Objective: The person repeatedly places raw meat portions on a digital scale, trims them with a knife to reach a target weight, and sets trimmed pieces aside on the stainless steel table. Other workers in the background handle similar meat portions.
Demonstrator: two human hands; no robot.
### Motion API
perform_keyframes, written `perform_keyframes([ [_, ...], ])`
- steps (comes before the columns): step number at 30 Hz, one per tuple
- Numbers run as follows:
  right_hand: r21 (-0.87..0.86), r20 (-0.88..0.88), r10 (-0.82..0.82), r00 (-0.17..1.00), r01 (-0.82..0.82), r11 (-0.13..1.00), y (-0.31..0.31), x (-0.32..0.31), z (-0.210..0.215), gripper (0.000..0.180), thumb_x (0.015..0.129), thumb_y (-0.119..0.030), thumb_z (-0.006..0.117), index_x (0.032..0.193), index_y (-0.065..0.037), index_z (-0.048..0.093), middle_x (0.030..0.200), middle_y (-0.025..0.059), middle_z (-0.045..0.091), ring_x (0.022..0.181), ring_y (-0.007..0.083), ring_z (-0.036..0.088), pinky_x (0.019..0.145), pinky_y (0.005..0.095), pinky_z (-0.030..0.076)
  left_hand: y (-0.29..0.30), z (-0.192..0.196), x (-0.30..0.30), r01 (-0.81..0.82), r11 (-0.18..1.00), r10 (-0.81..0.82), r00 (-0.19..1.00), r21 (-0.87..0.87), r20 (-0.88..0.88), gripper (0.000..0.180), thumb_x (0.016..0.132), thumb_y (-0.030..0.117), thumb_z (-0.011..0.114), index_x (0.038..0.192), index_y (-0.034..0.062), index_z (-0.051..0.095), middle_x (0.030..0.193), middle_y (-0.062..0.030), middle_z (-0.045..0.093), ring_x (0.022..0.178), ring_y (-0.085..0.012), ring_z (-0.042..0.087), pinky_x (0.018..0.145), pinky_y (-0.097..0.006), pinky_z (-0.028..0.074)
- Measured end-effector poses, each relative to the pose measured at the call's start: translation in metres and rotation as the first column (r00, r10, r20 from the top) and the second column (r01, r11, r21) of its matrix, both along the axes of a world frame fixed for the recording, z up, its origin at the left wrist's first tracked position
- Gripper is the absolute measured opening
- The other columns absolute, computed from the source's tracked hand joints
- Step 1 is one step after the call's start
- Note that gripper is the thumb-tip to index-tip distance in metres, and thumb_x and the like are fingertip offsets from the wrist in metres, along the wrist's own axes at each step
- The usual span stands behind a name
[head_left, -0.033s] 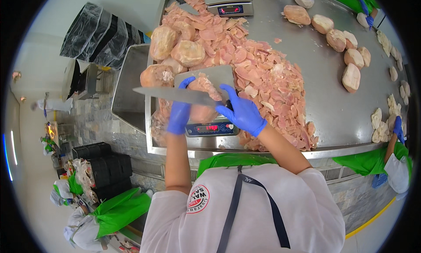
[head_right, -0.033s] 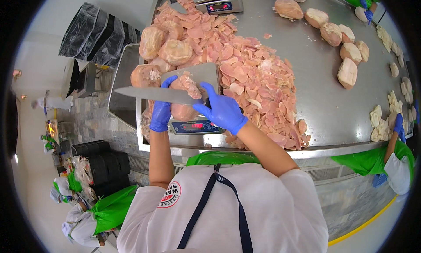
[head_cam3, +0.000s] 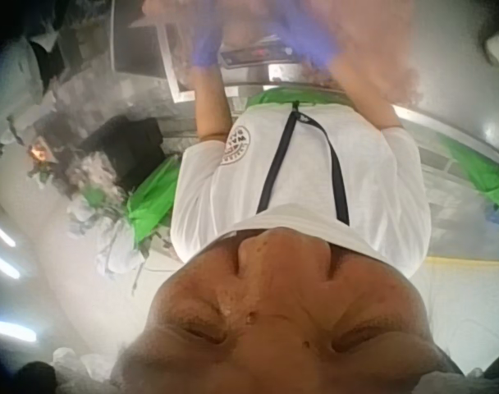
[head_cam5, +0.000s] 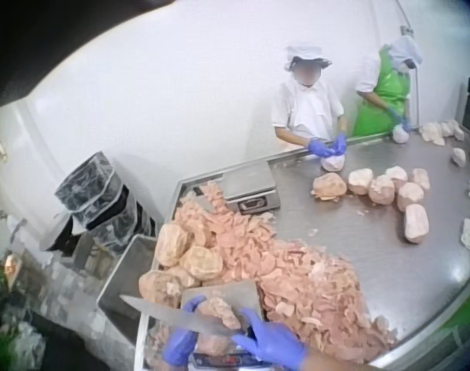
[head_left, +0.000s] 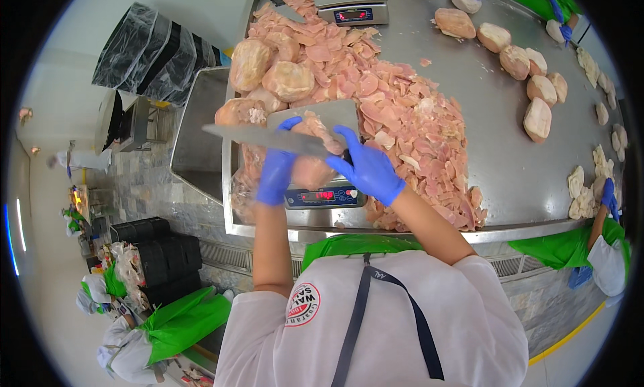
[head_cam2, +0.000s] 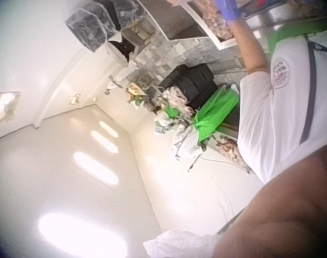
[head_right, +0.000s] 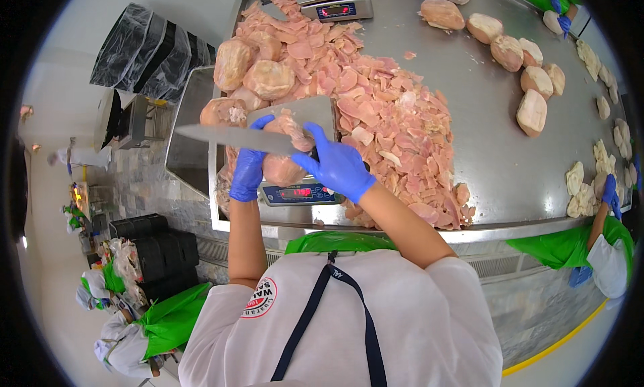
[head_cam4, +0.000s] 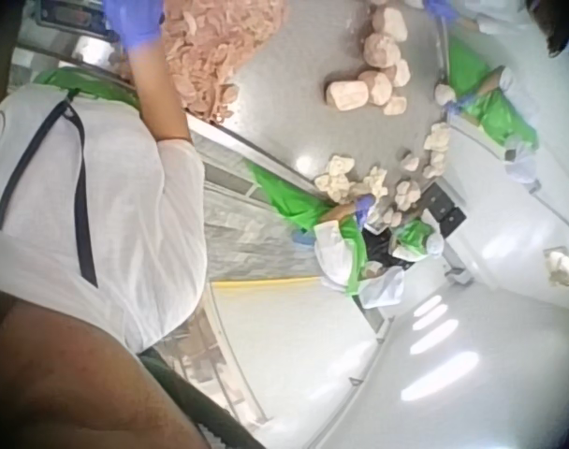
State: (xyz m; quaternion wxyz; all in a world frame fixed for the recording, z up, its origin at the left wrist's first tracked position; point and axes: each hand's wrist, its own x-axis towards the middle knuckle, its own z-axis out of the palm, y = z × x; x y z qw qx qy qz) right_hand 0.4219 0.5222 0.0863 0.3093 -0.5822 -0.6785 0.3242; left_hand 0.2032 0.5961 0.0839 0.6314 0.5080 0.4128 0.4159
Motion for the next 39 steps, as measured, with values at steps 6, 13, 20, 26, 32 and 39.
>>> perform_keyframes([
  [6, -0.049, -0.082, -0.036, 0.996, 0.032, 0.998, 0.014, -0.008, -0.006, 0.074, 0.097, -0.056, 0.055, 0.148, -0.007, 0.033, 0.083, 0.0207, 0.07, 0.078, 0.0398, 0.069, 0.069, 0.0487, 0.053, 0.001, -0.005, 0.009, -0.105, 0.989, 0.116, 0.986, 0.101, -0.117, 0.049, 0.096, 0.017, 0.062, 0.14, -0.0004, 0.05, 0.133, -0.0119, 0.059, 0.121, -0.0188, 0.056, 0.106, -0.032, 0.045],
  [13, -0.25, -0.16, -0.012, 0.987, -0.029, 0.968, -0.039, 0.018, -0.024, 0.074, 0.097, -0.055, 0.054, 0.154, -0.016, 0.029, 0.081, 0.0155, 0.069, 0.076, 0.0389, 0.068, 0.068, 0.0465, 0.053, 0.003, -0.004, -0.004, 0.011, 0.999, -0.013, 0.999, -0.048, -0.034, 0.049, 0.092, 0.015, 0.06, 0.138, -0.0006, 0.053, 0.124, -0.0099, 0.062, 0.112, -0.016, 0.059, 0.1, -0.032, 0.048],
  [20, -0.133, -0.188, -0.032, 0.982, 0.007, 0.991, 0.014, 0.004, -0.015, 0.072, 0.097, -0.061, 0.049, 0.151, -0.015, 0.038, 0.096, 0.0201, 0.071, 0.091, 0.0397, 0.069, 0.079, 0.0479, 0.053, 0.003, -0.007, 0.009, 0.073, 0.989, -0.055, 0.988, -0.127, 0.141, 0.053, 0.087, 0.003, 0.057, 0.139, -0.0038, 0.05, 0.129, -0.0123, 0.06, 0.115, -0.0172, 0.059, 0.098, -0.031, 0.05],
  [26, -0.205, -0.056, -0.081, 0.995, 0.068, 0.976, 0.04, -0.005, 0.0, 0.073, 0.095, -0.066, 0.047, 0.146, -0.014, 0.047, 0.101, 0.022, 0.071, 0.096, 0.0406, 0.068, 0.082, 0.0482, 0.053, 0.018, -0.011, 0.004, -0.026, 0.997, 0.02, 0.998, -0.079, -0.065, 0.054, 0.087, 0.009, 0.059, 0.138, -0.0057, 0.049, 0.13, -0.0147, 0.059, 0.119, -0.0208, 0.058, 0.102, -0.032, 0.048],
  [32, -0.119, -0.103, -0.169, 0.98, 0.157, 0.981, 0.018, -0.001, -0.014, 0.074, 0.095, -0.063, 0.051, 0.151, -0.016, 0.042, 0.094, 0.0206, 0.071, 0.086, 0.0397, 0.069, 0.075, 0.0473, 0.054, -0.002, 0.035, 0.033, 0.142, 0.927, 0.225, 0.53, 0.348, -0.818, 0.077, 0.081, 0.029, 0.08, 0.141, -0.0041, 0.046, 0.138, -0.0169, 0.054, 0.126, -0.0254, 0.054, 0.108, -0.036, 0.043],
  [39, -0.188, -0.136, -0.151, 0.979, 0.125, 0.974, -0.024, 0.008, -0.025, 0.076, 0.094, -0.062, 0.053, 0.154, -0.018, 0.036, 0.09, 0.0161, 0.072, 0.08, 0.0357, 0.07, 0.071, 0.0445, 0.054, 0.0, 0.029, 0.021, 0.21, 0.958, -0.074, 0.836, 0.194, -0.543, 0.096, 0.061, 0.031, 0.092, 0.14, -0.0015, 0.047, 0.132, -0.0208, 0.053, 0.125, -0.0344, 0.051, 0.106, -0.043, 0.043],
])
